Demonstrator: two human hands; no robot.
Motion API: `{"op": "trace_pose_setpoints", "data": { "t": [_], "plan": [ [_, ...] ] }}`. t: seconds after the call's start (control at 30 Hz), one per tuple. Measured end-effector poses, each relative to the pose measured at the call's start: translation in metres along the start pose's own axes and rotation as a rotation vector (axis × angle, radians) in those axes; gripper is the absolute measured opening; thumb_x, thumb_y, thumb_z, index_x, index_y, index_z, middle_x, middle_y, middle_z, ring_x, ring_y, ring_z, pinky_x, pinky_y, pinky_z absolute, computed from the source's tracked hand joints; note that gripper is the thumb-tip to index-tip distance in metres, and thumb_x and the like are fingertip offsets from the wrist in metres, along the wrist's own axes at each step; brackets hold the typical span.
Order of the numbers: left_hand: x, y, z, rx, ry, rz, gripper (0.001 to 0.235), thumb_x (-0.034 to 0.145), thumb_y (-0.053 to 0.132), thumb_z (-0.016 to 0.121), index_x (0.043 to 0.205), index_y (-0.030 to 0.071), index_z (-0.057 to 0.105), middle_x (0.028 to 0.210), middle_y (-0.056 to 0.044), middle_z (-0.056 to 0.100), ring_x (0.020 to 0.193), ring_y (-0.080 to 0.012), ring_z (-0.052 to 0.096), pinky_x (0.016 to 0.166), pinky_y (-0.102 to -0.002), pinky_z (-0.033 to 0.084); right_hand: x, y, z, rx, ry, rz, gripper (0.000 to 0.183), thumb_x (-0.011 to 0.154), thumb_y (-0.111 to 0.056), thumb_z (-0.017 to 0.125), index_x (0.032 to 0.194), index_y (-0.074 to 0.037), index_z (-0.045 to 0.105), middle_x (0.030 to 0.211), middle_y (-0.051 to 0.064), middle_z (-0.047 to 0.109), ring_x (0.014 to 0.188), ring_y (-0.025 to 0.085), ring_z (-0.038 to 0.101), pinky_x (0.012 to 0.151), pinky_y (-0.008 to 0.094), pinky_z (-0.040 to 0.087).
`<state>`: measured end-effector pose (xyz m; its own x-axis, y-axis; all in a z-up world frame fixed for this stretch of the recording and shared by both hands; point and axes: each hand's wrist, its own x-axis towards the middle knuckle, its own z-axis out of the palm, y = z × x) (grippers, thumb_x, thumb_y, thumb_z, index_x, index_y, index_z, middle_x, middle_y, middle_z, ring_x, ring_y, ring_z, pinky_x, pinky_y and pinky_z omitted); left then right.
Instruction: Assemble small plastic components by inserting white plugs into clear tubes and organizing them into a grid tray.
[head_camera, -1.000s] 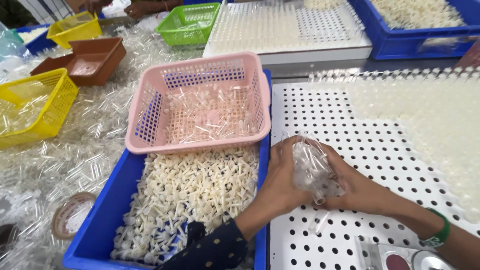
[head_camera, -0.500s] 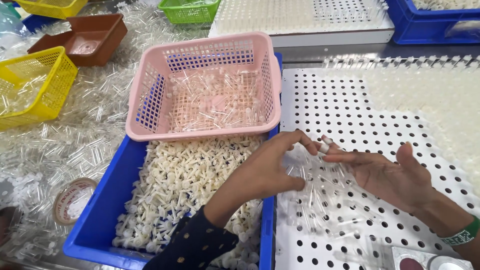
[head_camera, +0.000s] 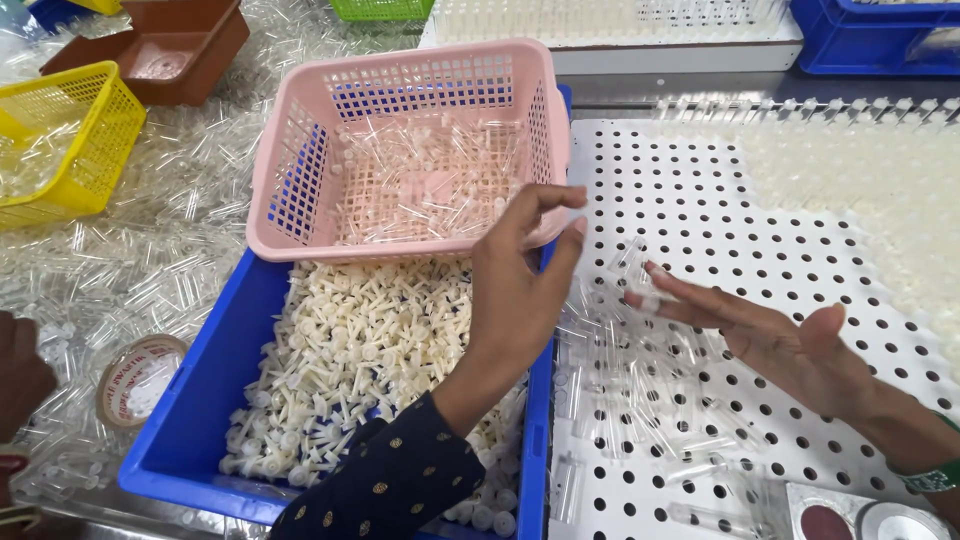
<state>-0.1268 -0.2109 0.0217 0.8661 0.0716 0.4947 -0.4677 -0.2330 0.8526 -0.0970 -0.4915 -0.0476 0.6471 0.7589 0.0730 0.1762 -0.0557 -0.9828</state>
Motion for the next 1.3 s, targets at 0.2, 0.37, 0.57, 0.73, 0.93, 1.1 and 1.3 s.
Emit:
{"op": "trace_pose_setpoints", "data": {
  "t": [0.2, 0.37, 0.57, 0.73, 0.93, 1.1, 1.3],
  "plan": [
    [0.017, -0.009, -0.016, 0.004, 0.176, 0.031, 0.019, 0.099, 0.008, 0.061, 0.117, 0.013, 0.066, 0.131, -0.005, 0.071, 0.130, -0.0232, 0.065, 0.109, -0.052, 0.053, 0.012, -0.027, -0.007, 0.078, 0.254, -0.107, 0.111, 0.093, -0.085, 0.008, 0.156, 0.000, 0.038, 0.162, 0.028, 0.044, 0.161, 0.037, 0.033, 0.133, 0.051, 0.013],
    [0.041, -0.005, -0.060, 0.062, 0.361, 0.136, 0.019, 0.100, 0.008, 0.062, 0.118, 0.013, 0.066, 0.132, -0.006, 0.069, 0.131, -0.0238, 0.064, 0.113, -0.053, 0.051, 0.023, -0.034, -0.004, 0.133, 0.549, 0.085, 0.111, 0.085, -0.083, 0.011, 0.154, 0.001, 0.034, 0.159, 0.023, 0.045, 0.153, 0.029, 0.038, 0.126, 0.046, 0.025],
    [0.098, -0.043, -0.132, 0.202, 0.493, 0.115, 0.029, 0.095, 0.010, 0.068, 0.123, 0.008, 0.059, 0.133, -0.009, 0.064, 0.128, -0.0260, 0.058, 0.103, -0.046, 0.050, 0.024, -0.014, -0.010, 0.060, 0.421, 0.059, 0.110, 0.084, -0.083, 0.013, 0.151, 0.002, 0.037, 0.158, 0.018, 0.046, 0.152, 0.027, 0.038, 0.125, 0.046, 0.025],
    [0.160, -0.164, -0.193, 0.832, 0.113, -0.284, 0.073, 0.097, 0.061, 0.061, 0.141, 0.003, 0.051, 0.137, -0.026, 0.063, 0.130, -0.0418, 0.061, 0.110, -0.046, 0.046, 0.024, -0.012, -0.013, 0.140, 0.524, 0.115, 0.106, 0.085, -0.080, 0.014, 0.149, -0.001, 0.043, 0.153, 0.018, 0.053, 0.149, 0.027, 0.043, 0.124, 0.047, 0.028],
    [0.174, -0.163, -0.148, 1.062, -0.103, -0.701, 0.116, 0.083, 0.092, 0.044, 0.162, 0.011, 0.018, 0.160, -0.034, 0.026, 0.148, -0.0502, 0.029, 0.120, -0.054, 0.030, 0.025, 0.000, -0.020, 0.165, 0.506, 0.102, 0.103, 0.088, -0.078, 0.013, 0.147, 0.002, 0.044, 0.150, 0.018, 0.055, 0.148, 0.028, 0.045, 0.124, 0.049, 0.029],
    [0.176, -0.108, -0.070, 1.044, -0.245, -0.696, 0.115, 0.071, 0.092, 0.054, 0.163, 0.034, 0.015, 0.169, -0.025, 0.007, 0.150, -0.0570, 0.014, 0.116, -0.072, 0.026, 0.026, 0.001, -0.019, 0.151, 0.481, 0.103, 0.104, 0.088, -0.079, 0.013, 0.147, 0.001, 0.045, 0.148, 0.020, 0.058, 0.146, 0.029, 0.047, 0.122, 0.050, 0.029],
    [0.181, -0.142, -0.027, 0.963, -0.496, -0.458, 0.090, 0.070, 0.059, 0.076, 0.151, 0.040, 0.042, 0.158, -0.020, 0.036, 0.142, -0.0574, 0.037, 0.114, -0.066, 0.038, 0.023, 0.004, -0.022, 0.163, 0.496, 0.101, 0.105, 0.088, -0.080, 0.014, 0.146, 0.002, 0.047, 0.145, 0.021, 0.060, 0.146, 0.030, 0.049, 0.124, 0.050, 0.030]
  ]
}}
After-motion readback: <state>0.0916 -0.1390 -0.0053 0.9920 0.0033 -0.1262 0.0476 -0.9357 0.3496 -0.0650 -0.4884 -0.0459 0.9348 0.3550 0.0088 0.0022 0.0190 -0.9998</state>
